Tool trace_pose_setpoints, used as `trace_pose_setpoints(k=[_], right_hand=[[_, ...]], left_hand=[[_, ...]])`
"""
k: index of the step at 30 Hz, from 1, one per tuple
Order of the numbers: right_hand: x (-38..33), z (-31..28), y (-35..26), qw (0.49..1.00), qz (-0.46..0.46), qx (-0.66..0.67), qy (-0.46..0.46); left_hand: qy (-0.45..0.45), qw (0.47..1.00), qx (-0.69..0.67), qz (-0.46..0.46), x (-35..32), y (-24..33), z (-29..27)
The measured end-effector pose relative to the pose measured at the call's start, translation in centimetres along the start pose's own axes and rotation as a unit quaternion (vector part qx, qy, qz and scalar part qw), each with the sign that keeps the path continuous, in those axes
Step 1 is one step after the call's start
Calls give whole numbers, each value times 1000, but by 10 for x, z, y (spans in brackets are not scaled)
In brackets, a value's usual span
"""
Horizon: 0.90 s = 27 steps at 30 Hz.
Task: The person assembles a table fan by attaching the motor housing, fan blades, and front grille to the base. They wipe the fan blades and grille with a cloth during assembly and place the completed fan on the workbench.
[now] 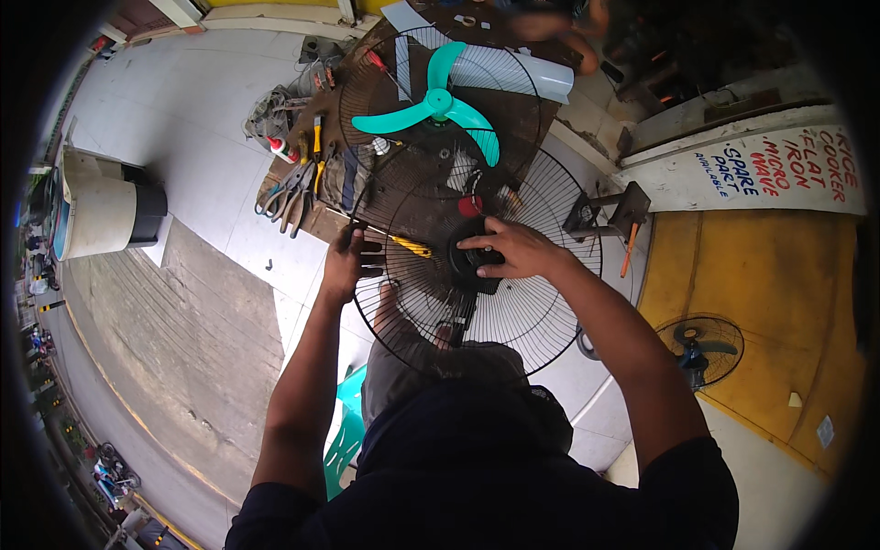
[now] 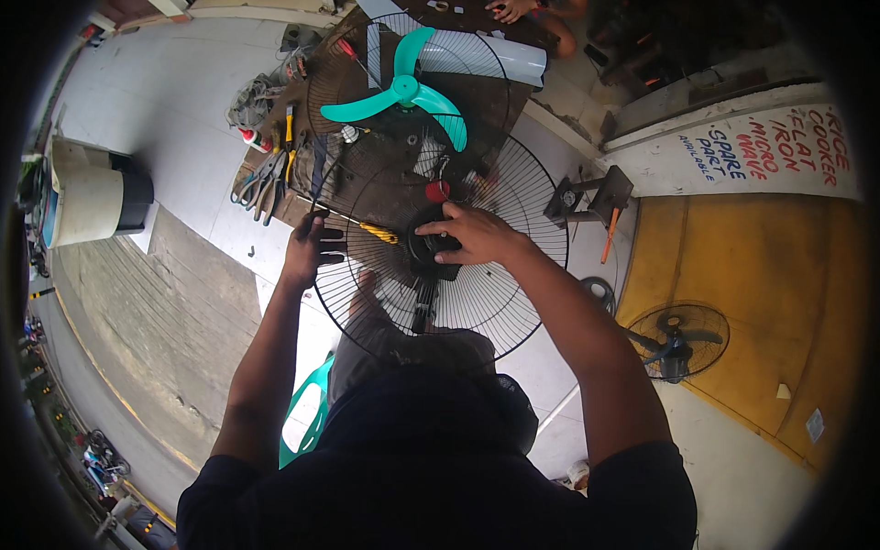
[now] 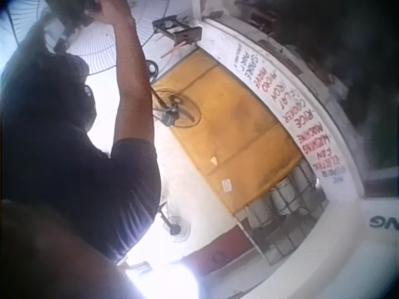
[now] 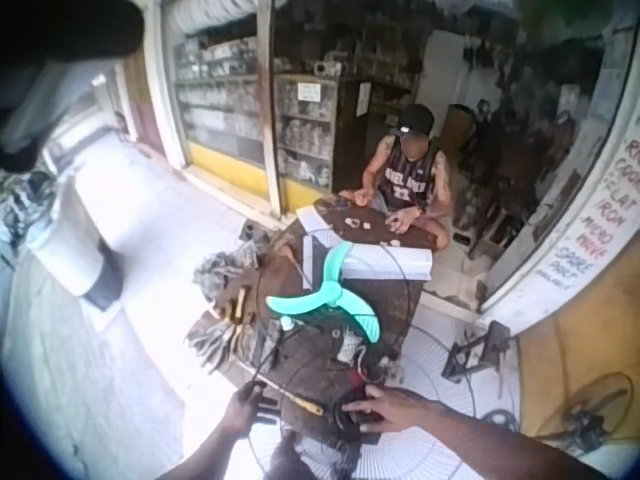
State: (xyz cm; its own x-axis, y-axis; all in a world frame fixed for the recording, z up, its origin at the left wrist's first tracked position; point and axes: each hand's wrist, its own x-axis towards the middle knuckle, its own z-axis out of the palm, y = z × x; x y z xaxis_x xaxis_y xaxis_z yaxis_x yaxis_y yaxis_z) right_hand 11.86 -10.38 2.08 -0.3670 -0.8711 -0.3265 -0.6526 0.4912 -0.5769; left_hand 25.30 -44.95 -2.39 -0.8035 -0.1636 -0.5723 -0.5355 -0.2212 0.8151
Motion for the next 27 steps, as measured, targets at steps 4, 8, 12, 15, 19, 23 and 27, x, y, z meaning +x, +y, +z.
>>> trace_pose_setpoints(k=[4,8,12,15,19,23,27], right_hand=[[3,2,12,997,-41,-41,42],[-6,33,2,991,45,-33,124],[-9,61,-15,963,148,-43,223],[0,79,-36,924,231,-35,301],[3,82,-48,902,248,-13,354],[-10,63,-24,953,172,-57,241],[-7,58,-7,955,117,-142,234]], left_hand=[[7,1000,2,6,1,5,4],[22,1000,-1,9,-6,6,9],[33,999,5,27,-11,5,17],[46,998,13,37,-13,7,19],[42,998,30,20,-12,10,17],[15,1000,17,20,-6,10,12],[11,999,23,25,0,6,10]])
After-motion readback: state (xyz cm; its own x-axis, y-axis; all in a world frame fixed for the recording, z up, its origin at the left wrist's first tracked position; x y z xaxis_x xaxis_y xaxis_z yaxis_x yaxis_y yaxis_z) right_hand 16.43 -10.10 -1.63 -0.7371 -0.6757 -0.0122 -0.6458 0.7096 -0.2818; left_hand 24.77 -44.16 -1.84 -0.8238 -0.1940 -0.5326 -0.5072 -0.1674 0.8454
